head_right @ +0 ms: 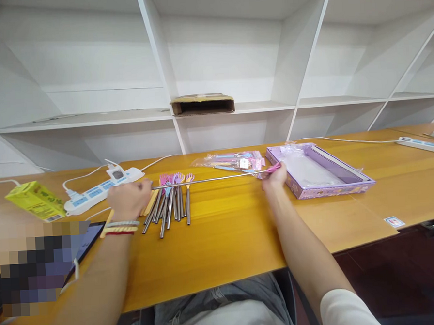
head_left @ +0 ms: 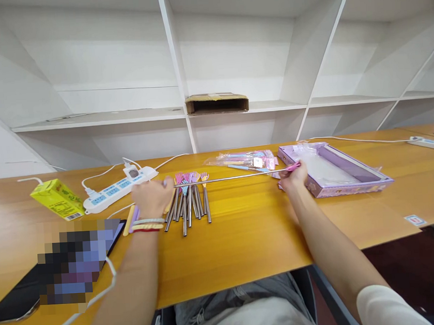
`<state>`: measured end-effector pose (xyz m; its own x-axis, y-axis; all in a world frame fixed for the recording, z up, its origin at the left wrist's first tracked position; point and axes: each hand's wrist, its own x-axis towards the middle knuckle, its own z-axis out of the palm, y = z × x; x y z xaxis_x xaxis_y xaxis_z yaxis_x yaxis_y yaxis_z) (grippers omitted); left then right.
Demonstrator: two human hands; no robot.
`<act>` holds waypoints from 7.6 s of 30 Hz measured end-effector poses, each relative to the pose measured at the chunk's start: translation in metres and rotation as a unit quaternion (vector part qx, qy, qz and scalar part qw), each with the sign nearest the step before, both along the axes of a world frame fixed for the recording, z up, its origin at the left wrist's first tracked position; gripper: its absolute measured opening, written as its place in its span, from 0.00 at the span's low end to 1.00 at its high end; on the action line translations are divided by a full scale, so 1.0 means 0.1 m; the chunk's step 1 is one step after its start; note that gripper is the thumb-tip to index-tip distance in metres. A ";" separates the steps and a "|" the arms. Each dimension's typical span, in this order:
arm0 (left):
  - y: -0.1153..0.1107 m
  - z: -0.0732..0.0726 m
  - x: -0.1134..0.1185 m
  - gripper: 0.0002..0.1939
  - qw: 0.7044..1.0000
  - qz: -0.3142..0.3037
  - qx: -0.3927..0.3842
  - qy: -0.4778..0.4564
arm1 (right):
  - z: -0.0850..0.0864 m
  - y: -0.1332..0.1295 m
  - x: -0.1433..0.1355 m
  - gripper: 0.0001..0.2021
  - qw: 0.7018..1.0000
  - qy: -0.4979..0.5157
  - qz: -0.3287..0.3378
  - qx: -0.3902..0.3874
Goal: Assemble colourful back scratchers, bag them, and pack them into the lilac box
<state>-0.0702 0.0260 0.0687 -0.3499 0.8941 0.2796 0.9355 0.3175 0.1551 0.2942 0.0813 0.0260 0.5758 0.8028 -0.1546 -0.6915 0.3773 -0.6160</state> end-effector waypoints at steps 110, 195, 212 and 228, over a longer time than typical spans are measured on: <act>-0.10 -0.56 0.79 0.24 0.906 -0.373 0.115 -0.164 | -0.11 -0.17 -0.68 0.11 0.756 -0.406 0.512 0.047; -0.04 -0.68 0.91 0.11 0.780 -0.410 -0.102 -0.461 | -0.36 -0.36 -0.85 0.09 0.606 -0.753 0.117 0.229; -0.07 -0.67 0.89 0.13 0.810 -0.445 -0.045 -0.380 | -0.29 -0.33 -0.83 0.07 0.669 -0.662 0.287 0.177; -0.02 -0.66 0.84 0.15 0.851 -0.368 0.010 -0.374 | -0.01 0.06 0.68 0.07 0.541 -0.770 0.110 -0.319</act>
